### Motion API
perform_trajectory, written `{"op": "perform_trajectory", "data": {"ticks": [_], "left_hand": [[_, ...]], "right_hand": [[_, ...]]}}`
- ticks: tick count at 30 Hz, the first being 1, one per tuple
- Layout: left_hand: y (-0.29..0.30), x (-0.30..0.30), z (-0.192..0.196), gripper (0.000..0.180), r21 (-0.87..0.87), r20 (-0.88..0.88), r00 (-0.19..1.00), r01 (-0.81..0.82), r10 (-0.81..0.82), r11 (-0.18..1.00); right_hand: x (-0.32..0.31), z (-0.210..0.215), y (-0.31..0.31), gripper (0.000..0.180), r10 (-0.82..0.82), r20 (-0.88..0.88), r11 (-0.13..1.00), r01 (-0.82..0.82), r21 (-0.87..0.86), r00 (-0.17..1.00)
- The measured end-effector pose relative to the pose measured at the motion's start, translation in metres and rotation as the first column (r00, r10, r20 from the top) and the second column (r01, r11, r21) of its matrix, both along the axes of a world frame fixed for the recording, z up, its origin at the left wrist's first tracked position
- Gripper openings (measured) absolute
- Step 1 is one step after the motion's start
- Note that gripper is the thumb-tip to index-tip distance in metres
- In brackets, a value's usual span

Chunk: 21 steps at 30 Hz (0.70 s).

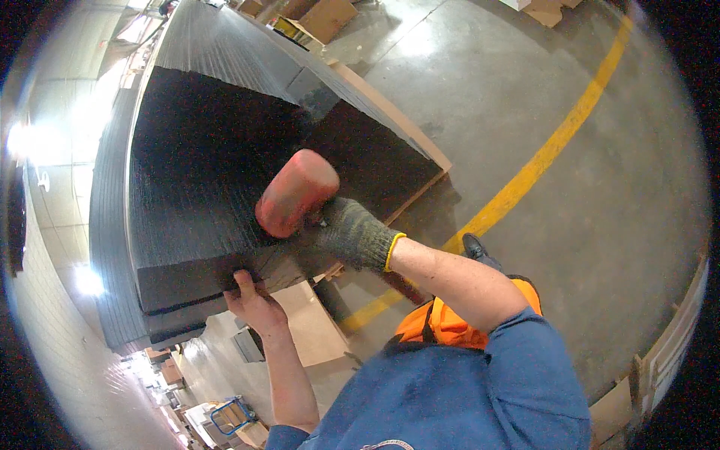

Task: The person hits the side of a large black furniture component with a rubber mallet and then uses a small file to smooth the edges of the component.

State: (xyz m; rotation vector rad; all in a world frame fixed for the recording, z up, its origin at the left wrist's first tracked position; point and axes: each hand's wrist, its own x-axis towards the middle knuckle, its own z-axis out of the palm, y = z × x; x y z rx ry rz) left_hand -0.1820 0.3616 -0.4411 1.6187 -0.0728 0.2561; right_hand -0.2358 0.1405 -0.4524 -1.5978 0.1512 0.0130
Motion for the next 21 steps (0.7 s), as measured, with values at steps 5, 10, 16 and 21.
{"op": "perform_trajectory", "data": {"ticks": [5,10,16,21], "left_hand": [[-0.001,0.003,-0.003,0.036,0.007,0.056,0.998,0.034,-0.034,0.999],[0.004,0.002,-0.003,0.037,0.047,0.042,0.998,0.043,-0.045,0.998],[0.005,0.006,-0.008,0.037,0.061,0.024,1.0,0.018,-0.019,0.998],[0.004,0.006,-0.002,0.036,0.009,0.014,1.0,0.027,-0.028,1.0]], "right_hand": [[0.007,-0.023,0.003,0.026,-0.009,-0.004,0.996,0.009,0.089,1.0],[-0.004,-0.003,-0.003,0.028,0.057,-0.026,0.991,-0.06,-0.12,0.998],[0.002,-0.022,-0.001,0.024,0.039,0.026,0.999,-0.039,-0.017,0.999],[0.005,-0.047,-0.009,0.026,-0.032,0.007,0.999,0.032,-0.039,0.999]]}}
